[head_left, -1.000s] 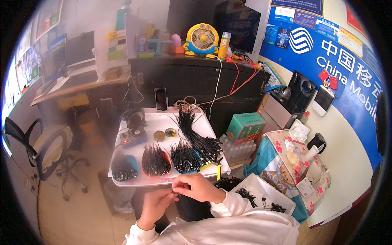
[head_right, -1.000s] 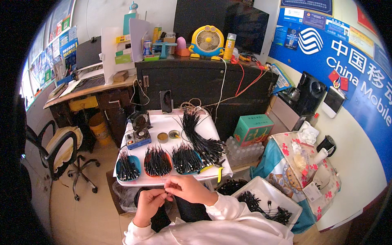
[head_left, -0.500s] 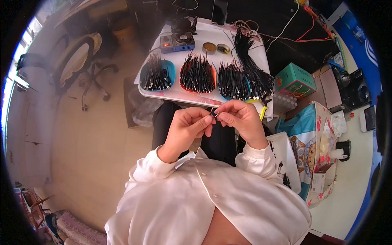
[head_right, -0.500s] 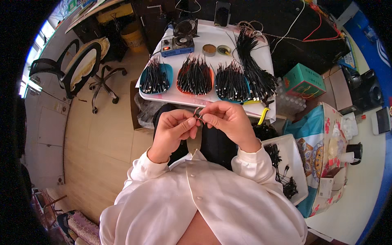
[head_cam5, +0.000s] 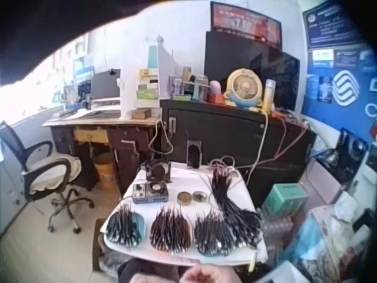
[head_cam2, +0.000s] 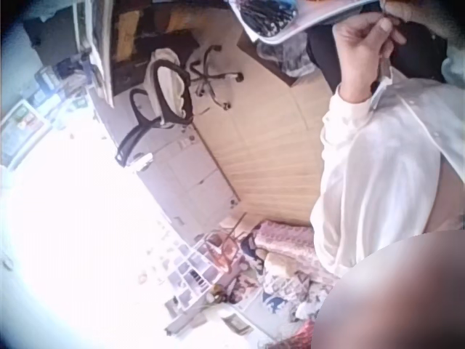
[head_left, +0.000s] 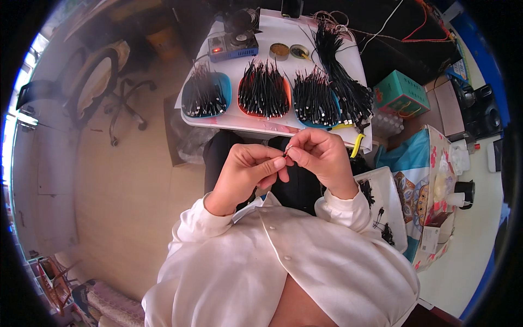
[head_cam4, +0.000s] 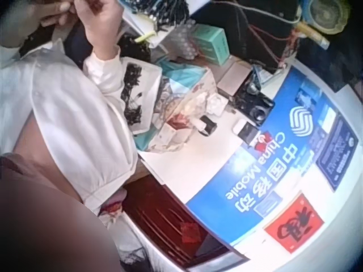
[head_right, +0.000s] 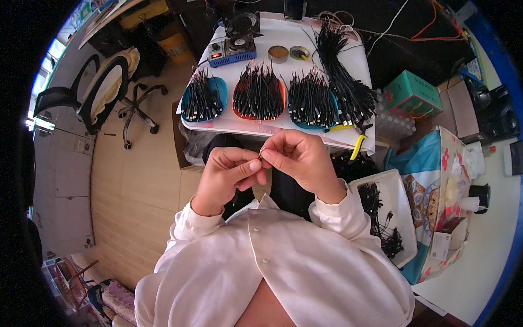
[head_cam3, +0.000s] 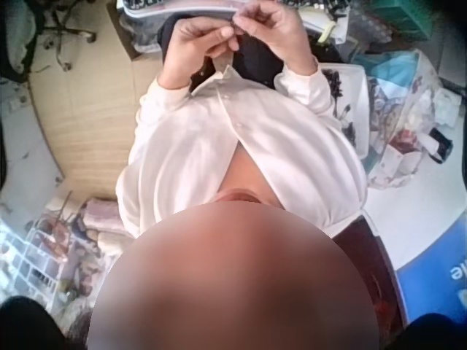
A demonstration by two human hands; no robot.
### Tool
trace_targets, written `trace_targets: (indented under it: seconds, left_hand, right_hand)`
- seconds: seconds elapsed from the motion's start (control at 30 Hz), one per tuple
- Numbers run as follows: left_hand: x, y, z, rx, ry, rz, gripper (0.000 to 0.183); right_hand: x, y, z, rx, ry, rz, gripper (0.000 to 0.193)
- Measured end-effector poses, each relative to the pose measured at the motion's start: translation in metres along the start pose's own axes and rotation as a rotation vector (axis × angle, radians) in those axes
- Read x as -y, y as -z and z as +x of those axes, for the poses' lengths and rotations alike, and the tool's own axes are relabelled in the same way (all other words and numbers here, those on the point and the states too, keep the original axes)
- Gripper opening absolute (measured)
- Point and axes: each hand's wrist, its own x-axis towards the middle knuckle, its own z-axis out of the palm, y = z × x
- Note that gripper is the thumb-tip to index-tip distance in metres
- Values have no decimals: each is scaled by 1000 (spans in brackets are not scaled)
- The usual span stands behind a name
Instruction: The person strips insulation from black wires, twists exposed strands, and uses a soldering iron to attach small connectors. They then use pliers to trim excess wire and place finished units into trays on the table.
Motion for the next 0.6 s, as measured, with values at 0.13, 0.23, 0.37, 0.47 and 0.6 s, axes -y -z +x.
trace_targets:
  seconds: [0.13,0.23,0.37,0.47,0.6]
  left_hand:
    - [-1,4,3,-14,22,-80,13]
    - [5,6,4,-49,-36,-52,13]
    - [14,2,0,-79,-57,-45,13]
    - [8,-1,-9,-89,-12,152,17]
    - [2,-3,-13,4,-316,542,14]
  right_hand:
    - [3,-1,7,-11,-33,-2,9]
    - [-4,1,11,5,-30,40,8]
    - [-18,1,8,46,-122,415,9]
    - [-15,-6,-1,26,-239,414,12]
    - [-11,-8,1,-83,14,-33,10]
